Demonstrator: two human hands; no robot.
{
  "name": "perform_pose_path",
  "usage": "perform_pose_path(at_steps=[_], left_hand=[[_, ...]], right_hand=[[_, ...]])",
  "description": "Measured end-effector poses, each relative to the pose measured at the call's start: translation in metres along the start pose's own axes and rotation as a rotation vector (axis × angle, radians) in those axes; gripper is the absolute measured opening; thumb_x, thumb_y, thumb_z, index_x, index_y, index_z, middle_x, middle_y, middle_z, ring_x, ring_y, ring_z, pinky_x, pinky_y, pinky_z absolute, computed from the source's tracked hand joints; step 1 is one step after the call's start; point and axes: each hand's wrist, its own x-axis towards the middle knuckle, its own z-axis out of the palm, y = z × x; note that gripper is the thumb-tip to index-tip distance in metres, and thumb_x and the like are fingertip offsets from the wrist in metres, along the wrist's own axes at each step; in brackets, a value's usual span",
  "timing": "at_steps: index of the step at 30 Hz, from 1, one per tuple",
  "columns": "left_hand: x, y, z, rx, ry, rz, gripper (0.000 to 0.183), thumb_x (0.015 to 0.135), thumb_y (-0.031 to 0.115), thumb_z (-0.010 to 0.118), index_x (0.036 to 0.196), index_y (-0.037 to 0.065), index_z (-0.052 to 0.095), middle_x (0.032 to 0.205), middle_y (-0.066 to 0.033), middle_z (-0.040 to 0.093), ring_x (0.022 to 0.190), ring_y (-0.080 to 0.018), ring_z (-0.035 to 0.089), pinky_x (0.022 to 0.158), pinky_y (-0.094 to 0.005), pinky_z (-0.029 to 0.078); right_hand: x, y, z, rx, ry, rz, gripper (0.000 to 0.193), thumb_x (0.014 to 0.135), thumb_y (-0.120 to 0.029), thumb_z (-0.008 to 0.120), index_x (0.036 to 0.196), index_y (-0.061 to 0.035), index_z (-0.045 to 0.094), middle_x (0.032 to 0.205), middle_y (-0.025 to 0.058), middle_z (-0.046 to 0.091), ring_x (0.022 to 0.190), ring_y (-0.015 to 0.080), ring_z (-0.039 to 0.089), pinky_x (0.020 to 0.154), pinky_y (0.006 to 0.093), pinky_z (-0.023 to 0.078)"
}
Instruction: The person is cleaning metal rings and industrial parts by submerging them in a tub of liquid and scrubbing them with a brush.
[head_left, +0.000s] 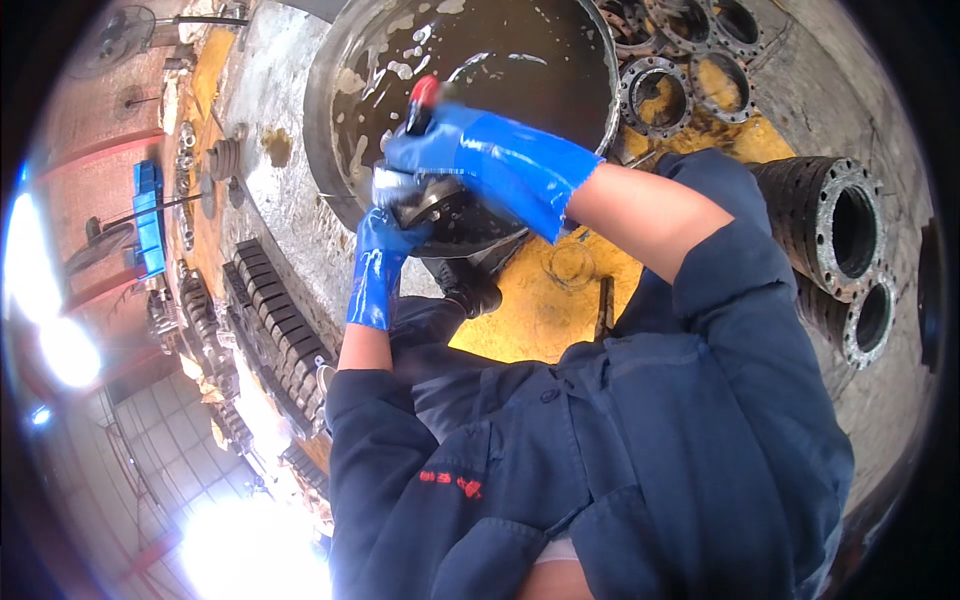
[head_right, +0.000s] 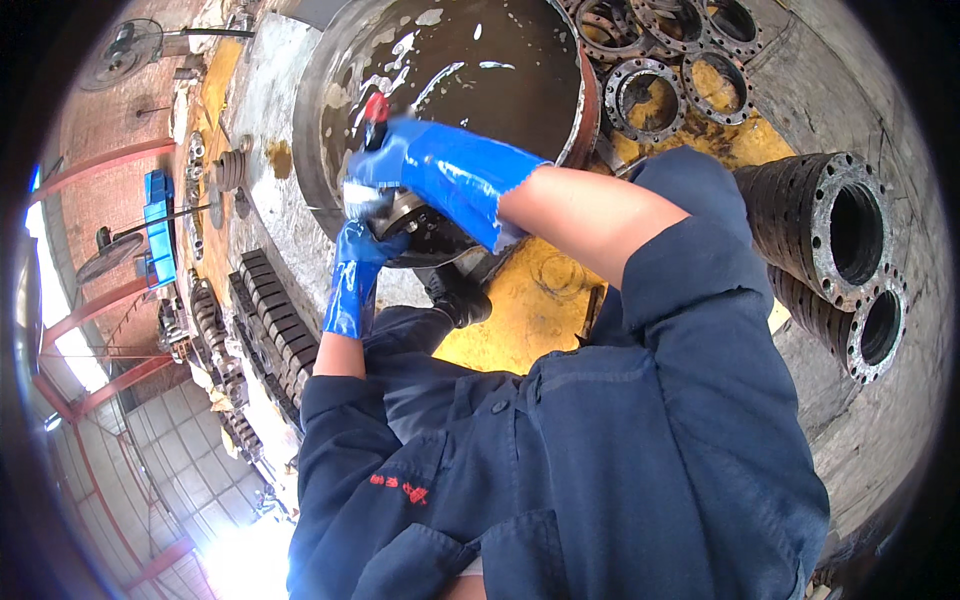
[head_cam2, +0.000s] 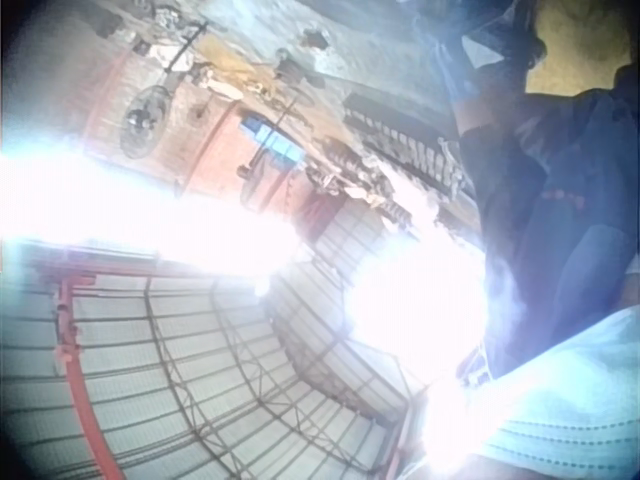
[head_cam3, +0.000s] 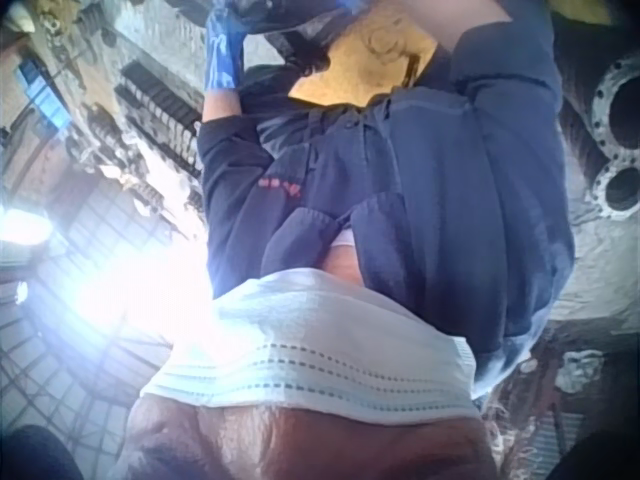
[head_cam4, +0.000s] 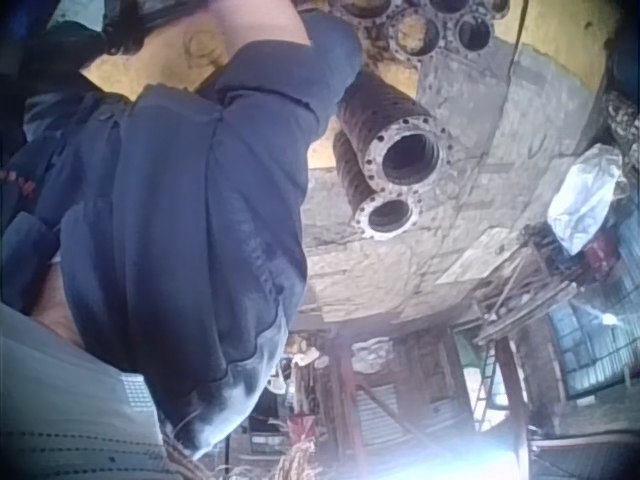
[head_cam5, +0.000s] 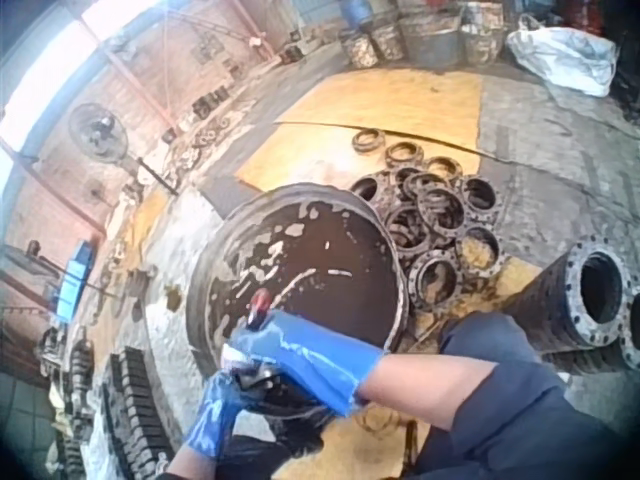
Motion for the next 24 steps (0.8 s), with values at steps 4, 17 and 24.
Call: perform_pose_path(at_steps=[4,17,24], left_hand=[[-0.007,-0.021,-0.005,0.021,-0.064,-0.059,0.060,0.071,0.042,0.091,0.120,0.012,0.077,0.110,-0.0181,0.079,0.104,-0.0356,0.076,0.092,-0.0448,0.059],[-0.001,-0.027,-0.006,0.046,-0.061,0.079,0.066,0.071,0.036,0.089,0.130,0.011,0.072,0.118,-0.0198,0.077,0.109,-0.0391,0.074,0.097,-0.0463,0.058],[0.004,0.056,-0.025,0.465,-0.096,0.104,0.070,0.072,0.025,0.092,0.136,0.010,0.068,0.128,-0.0181,0.074,0.118,-0.0400,0.070,0.102,-0.0469,0.057]], right_hand=[[-0.024,-0.048,0.007,-0.404,-0.059,0.140,0.043,0.092,-0.048,0.062,0.106,-0.0109,0.080,0.103,0.0206,0.078,0.097,0.0398,0.073,0.089,0.0494,0.057],[-0.019,-0.040,-0.011,-0.346,0.123,0.240,0.038,0.091,-0.039,0.062,0.103,-0.0086,0.082,0.100,0.0214,0.078,0.093,0.0378,0.075,0.086,0.0457,0.058],[-0.020,-0.033,-0.023,-0.475,0.153,0.312,0.047,0.090,-0.044,0.062,0.112,-0.0061,0.078,0.106,0.0227,0.077,0.103,0.0410,0.073,0.091,0.0472,0.057]])
